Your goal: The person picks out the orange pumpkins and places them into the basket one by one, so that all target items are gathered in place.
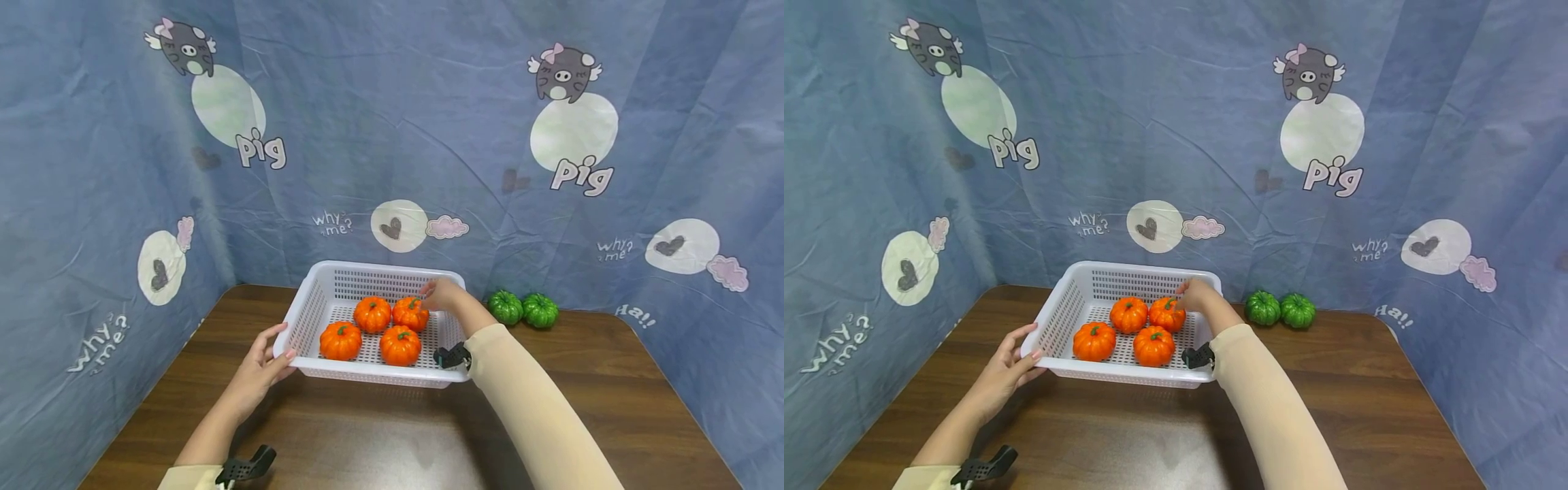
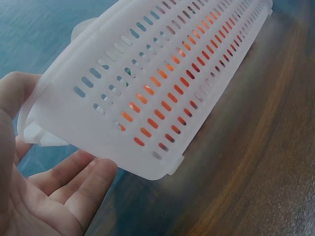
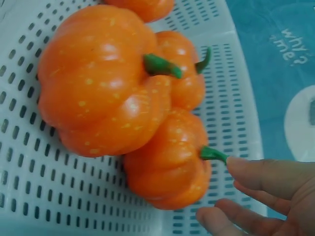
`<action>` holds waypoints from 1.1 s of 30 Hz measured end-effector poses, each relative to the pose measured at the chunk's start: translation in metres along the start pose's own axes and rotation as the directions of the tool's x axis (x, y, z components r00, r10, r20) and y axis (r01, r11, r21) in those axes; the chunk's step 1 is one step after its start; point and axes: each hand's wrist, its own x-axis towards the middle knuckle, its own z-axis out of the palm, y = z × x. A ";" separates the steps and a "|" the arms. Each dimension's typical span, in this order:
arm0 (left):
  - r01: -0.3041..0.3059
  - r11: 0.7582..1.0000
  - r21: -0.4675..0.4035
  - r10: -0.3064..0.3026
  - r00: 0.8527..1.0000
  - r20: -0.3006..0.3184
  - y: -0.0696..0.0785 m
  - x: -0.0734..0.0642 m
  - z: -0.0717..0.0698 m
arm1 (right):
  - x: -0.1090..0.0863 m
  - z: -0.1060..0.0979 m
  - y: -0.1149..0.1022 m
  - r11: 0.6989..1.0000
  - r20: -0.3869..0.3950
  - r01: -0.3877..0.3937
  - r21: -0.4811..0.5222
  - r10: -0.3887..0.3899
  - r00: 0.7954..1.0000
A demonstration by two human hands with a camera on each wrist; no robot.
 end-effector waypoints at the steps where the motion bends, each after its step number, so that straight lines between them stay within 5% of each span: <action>1: 0.002 1.000 0.001 -0.002 1.000 -0.001 0.000 0.000 0.000 | -0.002 -0.002 -0.001 1.000 0.008 0.001 0.009 -0.001 1.000; 15: 0.009 1.000 0.005 -0.009 1.000 -0.002 -0.001 -0.001 -0.001 | -0.031 -0.025 -0.001 0.991 0.066 0.105 0.078 -0.110 0.992; 33: -0.003 1.000 0.020 0.003 1.000 0.006 -0.002 0.000 -0.001 | -0.080 -0.045 0.011 0.977 -0.015 0.204 -0.053 -0.205 0.979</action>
